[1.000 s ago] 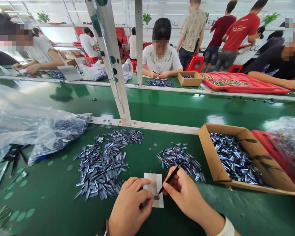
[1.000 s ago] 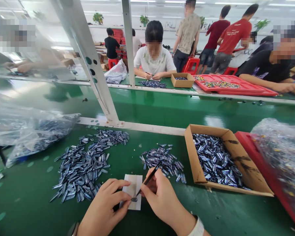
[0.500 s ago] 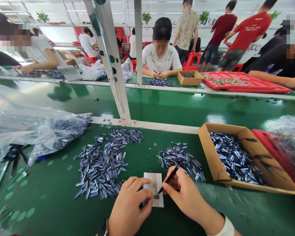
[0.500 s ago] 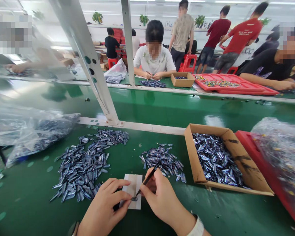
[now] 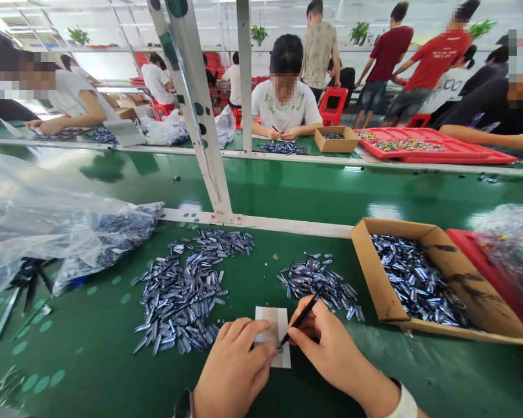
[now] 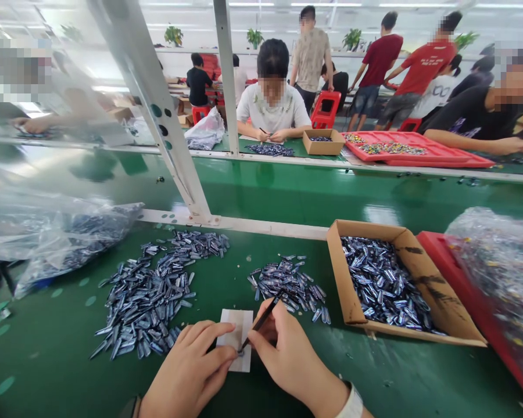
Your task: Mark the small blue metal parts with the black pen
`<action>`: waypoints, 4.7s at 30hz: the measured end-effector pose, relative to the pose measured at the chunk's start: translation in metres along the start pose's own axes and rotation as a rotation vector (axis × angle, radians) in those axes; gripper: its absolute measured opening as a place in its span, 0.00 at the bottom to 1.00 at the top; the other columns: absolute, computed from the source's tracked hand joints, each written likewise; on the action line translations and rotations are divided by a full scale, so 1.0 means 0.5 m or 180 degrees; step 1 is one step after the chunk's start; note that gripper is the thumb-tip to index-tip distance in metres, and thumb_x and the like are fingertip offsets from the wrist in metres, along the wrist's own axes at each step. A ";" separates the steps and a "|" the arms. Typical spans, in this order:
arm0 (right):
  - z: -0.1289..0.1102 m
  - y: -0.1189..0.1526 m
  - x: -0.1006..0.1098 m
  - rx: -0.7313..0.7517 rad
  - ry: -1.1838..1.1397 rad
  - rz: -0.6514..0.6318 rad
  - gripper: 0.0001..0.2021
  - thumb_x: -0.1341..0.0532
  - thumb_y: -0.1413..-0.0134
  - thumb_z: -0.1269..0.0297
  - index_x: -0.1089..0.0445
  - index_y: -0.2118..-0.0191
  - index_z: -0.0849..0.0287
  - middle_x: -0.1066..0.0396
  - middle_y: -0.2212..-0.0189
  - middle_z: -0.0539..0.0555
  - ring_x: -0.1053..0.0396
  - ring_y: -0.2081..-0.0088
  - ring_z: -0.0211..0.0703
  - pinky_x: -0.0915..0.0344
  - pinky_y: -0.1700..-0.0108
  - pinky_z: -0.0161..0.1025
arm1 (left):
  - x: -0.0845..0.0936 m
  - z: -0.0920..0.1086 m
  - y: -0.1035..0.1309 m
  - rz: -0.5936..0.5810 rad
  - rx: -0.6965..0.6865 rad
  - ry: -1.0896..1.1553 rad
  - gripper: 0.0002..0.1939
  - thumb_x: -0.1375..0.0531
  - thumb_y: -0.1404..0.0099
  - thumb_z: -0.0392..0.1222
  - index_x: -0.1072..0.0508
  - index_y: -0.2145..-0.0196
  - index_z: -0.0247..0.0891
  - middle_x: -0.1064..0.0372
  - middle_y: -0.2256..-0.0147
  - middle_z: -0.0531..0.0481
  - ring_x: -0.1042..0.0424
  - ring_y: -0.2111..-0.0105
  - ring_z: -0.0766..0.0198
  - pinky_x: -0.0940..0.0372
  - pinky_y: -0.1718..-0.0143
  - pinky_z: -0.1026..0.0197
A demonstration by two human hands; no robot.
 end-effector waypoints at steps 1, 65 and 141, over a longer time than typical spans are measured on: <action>0.000 0.000 0.001 -0.0003 -0.0058 0.0008 0.07 0.40 0.42 0.67 0.39 0.61 0.54 0.29 0.68 0.50 0.26 0.66 0.44 0.27 0.62 0.42 | 0.000 0.000 0.000 0.0011 -0.0020 -0.0057 0.12 0.42 0.41 0.28 0.26 0.66 0.46 0.26 0.53 0.53 0.30 0.56 0.56 0.34 0.57 0.54; 0.002 -0.008 0.002 -0.0195 -0.0607 0.0327 0.11 0.36 0.42 0.61 0.41 0.62 0.53 0.29 0.70 0.48 0.25 0.70 0.43 0.25 0.64 0.43 | 0.003 0.003 0.002 0.0227 0.0288 0.0732 0.10 0.43 0.39 0.28 0.26 0.69 0.41 0.28 0.62 0.47 0.27 0.61 0.57 0.27 0.61 0.56; -0.005 -0.016 0.059 0.0482 -0.0695 0.2105 0.20 0.31 0.49 0.49 0.40 0.62 0.51 0.31 0.69 0.49 0.26 0.75 0.41 0.24 0.68 0.43 | 0.061 -0.125 0.000 0.0710 0.1174 -0.0959 0.14 0.47 0.33 0.37 0.21 0.62 0.41 0.26 0.56 0.42 0.28 0.56 0.48 0.32 0.56 0.44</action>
Point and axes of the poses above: each hand's wrist, its own y-axis away from the middle knuckle, its own x-axis out of the back of the hand, z = x × y, the point moved 1 cm from there along -y, towards the middle knuckle
